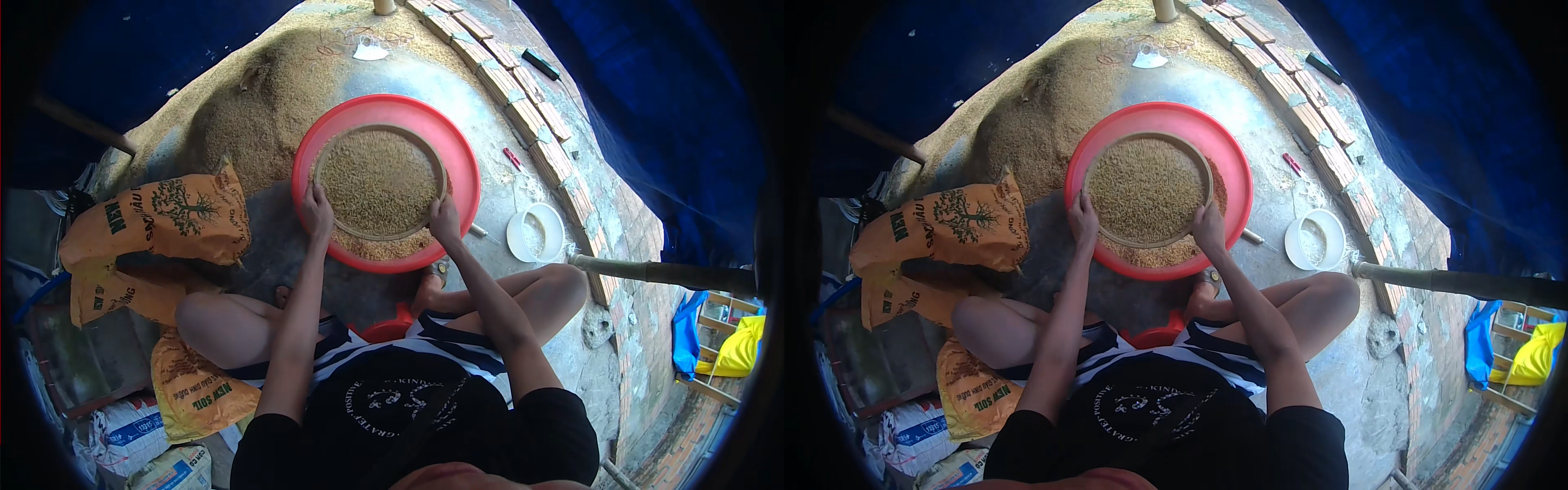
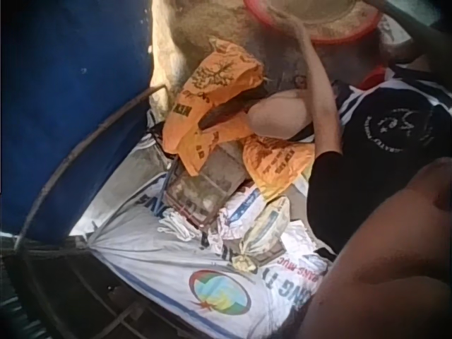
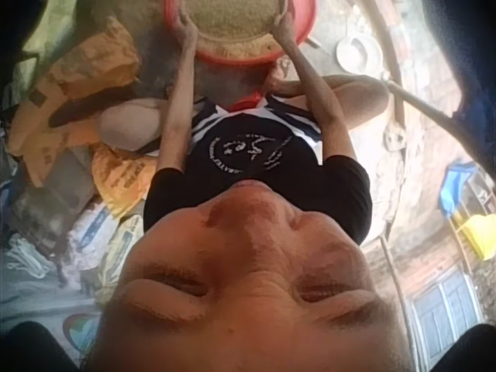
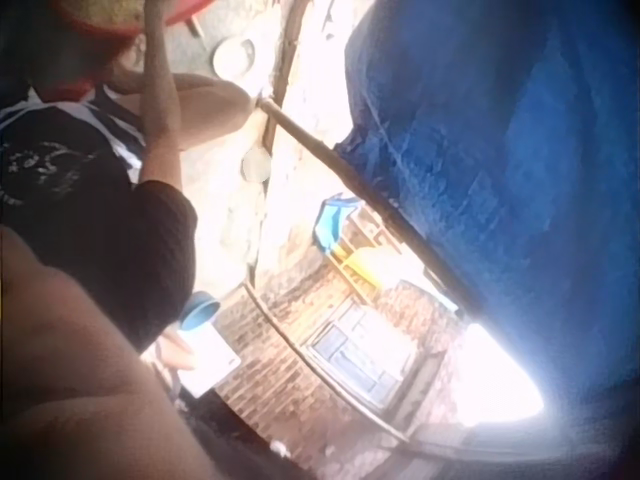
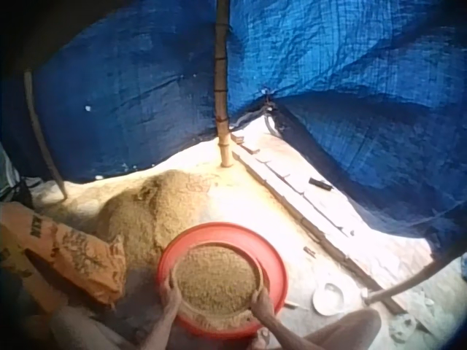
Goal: Sifting rice using a hand sieve over a large basin.
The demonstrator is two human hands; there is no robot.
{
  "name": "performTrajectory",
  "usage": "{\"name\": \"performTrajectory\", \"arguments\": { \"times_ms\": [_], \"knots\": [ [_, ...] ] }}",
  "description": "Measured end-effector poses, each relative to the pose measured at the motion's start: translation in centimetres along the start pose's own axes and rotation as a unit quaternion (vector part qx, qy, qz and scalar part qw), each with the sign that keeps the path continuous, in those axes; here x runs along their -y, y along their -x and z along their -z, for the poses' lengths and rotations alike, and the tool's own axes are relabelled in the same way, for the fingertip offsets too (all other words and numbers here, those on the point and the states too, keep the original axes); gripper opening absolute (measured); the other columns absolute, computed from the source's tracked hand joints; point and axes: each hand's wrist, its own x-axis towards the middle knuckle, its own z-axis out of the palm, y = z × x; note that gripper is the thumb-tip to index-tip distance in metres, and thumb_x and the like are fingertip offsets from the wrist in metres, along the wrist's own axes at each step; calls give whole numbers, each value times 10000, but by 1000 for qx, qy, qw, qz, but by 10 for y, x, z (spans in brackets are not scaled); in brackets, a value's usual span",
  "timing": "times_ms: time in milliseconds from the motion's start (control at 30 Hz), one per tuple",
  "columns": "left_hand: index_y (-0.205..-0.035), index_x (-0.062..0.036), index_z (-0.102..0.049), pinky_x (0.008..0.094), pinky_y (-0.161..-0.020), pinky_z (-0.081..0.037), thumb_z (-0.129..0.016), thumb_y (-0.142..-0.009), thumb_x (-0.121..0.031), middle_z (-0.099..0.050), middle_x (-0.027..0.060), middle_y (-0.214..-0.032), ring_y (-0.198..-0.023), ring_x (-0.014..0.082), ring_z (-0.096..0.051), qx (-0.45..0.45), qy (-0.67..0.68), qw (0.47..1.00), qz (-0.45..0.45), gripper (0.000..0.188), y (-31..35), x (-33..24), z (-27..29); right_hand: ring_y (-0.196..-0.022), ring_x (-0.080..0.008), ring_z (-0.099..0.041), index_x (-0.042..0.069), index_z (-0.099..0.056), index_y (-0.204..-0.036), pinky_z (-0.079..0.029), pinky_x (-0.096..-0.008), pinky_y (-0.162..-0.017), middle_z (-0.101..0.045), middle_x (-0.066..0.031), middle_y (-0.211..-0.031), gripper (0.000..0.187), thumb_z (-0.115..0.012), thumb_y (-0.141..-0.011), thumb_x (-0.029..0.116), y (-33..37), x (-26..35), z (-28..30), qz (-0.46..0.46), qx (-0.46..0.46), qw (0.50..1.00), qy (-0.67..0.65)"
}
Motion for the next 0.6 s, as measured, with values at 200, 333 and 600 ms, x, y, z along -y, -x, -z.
{"name": "performTrajectory", "arguments": {
  "times_ms": [200, 333, 600],
  "knots": [
    [-864, 27, -500, 332, -595, -389, -349, -838, -211, -537, 177, -718, -681, 282, -528, -147, 115, 966, -178, 284, -1, -50, 18, -645, -381, -496, -19, -361, -907, -386, -426, -569, -490, -226, -728, 166, -358, -809, 116, 1, 39, 4, 96, -79, 992, 10],
    [-869, 25, -507, 349, -611, -396, -350, -831, -213, -538, 191, -742, -701, 308, -527, -67, 52, 993, -77, 288, -4, 7, -4, -636, -381, -499, -27, -398, -886, -387, -429, -561, -500, -221, -699, 192, -363, -803, 142, -2, 1, -3, 76, -55, 995, 32],
    [-784, 16, -499, 406, -557, -380, -368, -812, -215, -525, 200, -681, -646, 343, -514, -9, -85, 996, -3, 267, 4, 29, -14, -673, -382, -503, -49, -425, -767, -385, -447, -622, -506, -250, -700, 233, -369, -786, 176, 3, 1, 0, -15, -16, 996, 85]
  ]
}}
